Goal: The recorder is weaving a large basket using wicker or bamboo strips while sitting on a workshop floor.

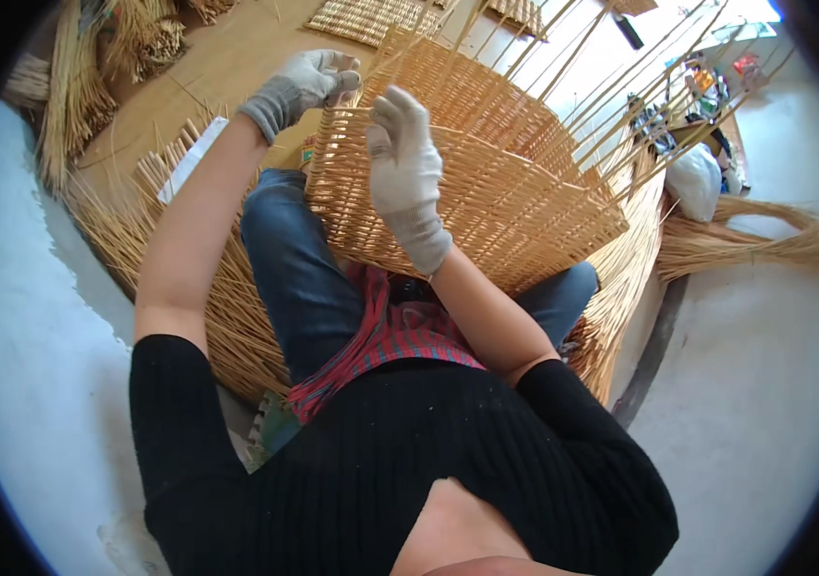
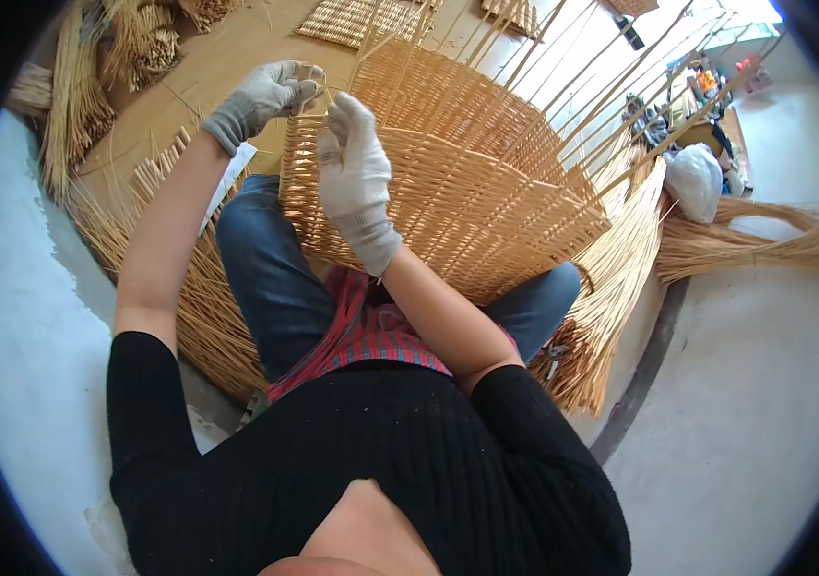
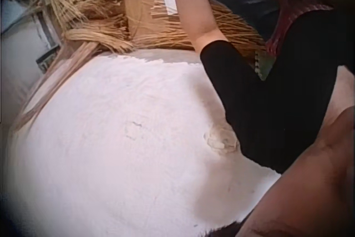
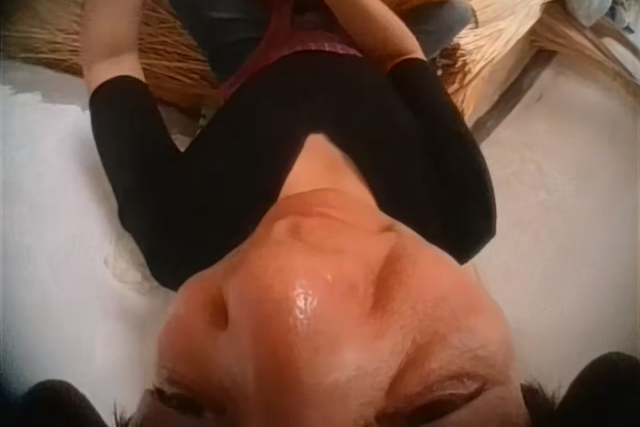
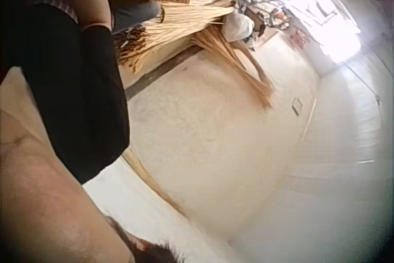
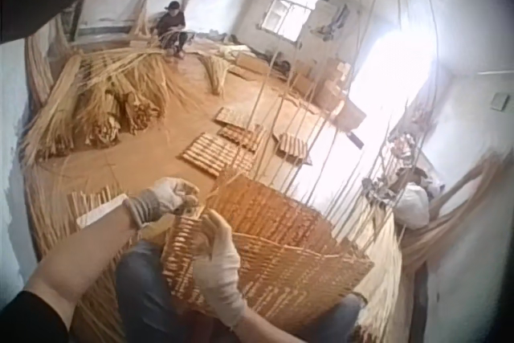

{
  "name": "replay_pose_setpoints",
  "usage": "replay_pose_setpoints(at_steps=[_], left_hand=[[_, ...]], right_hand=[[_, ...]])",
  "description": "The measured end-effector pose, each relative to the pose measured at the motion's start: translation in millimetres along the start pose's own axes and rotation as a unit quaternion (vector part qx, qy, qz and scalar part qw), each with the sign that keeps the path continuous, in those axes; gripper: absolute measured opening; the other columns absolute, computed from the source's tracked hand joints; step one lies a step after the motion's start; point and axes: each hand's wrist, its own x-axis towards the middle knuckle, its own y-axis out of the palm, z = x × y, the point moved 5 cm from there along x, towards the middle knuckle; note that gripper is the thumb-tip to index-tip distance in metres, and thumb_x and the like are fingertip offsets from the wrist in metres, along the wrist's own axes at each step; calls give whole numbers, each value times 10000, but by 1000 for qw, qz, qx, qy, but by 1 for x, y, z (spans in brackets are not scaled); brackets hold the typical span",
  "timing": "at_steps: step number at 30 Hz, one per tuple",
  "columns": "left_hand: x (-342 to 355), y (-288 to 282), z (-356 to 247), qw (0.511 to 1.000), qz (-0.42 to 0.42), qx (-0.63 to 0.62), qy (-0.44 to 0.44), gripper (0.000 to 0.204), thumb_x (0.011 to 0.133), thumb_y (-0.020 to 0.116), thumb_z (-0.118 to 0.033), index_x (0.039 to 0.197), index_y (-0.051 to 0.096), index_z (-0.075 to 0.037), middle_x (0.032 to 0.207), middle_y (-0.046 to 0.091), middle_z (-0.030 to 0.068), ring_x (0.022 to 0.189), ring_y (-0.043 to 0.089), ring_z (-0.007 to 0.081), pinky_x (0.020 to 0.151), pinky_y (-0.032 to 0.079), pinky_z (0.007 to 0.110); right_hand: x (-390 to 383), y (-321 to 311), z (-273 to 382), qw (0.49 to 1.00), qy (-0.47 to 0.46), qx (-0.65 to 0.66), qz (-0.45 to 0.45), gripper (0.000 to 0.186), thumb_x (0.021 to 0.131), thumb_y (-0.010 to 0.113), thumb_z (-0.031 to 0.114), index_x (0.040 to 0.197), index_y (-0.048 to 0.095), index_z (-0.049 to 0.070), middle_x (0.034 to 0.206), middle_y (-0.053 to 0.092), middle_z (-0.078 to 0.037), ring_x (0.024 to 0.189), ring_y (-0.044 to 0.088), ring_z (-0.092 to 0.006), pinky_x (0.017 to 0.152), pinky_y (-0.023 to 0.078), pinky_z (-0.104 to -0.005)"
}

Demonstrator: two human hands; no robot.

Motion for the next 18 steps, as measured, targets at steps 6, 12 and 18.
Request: replay_pose_setpoints(at_steps=[6,12,18], left_hand=[[-2,-1,0,991,-37,-53,114,257,926,699,-98,1156,626,-9,1038,691,43,895,661,133,738,536,253],[-16,5,-7,994,-25,6,110,377,989,646,-246,1265,589,3,1061,718,123,992,687,174,880,537,282],[-13,7,-5,991,18,98,87,453,1035,563,-307,1346,507,18,1058,721,112,924,662,127,840,509,255]], right_hand=[[80,51,-15,969,179,-165,49,1020,923,576,565,1562,52,-32,1164,657,-314,1072,632,-508,929,514,-471],[156,1,21,987,-63,136,-58,649,1034,524,323,1580,246,109,1490,445,-249,1183,610,-321,887,508,-420],[44,-35,-44,904,-8,428,1,352,1076,432,350,910,553,64,764,518,-36,578,500,-150,576,537,-355]])
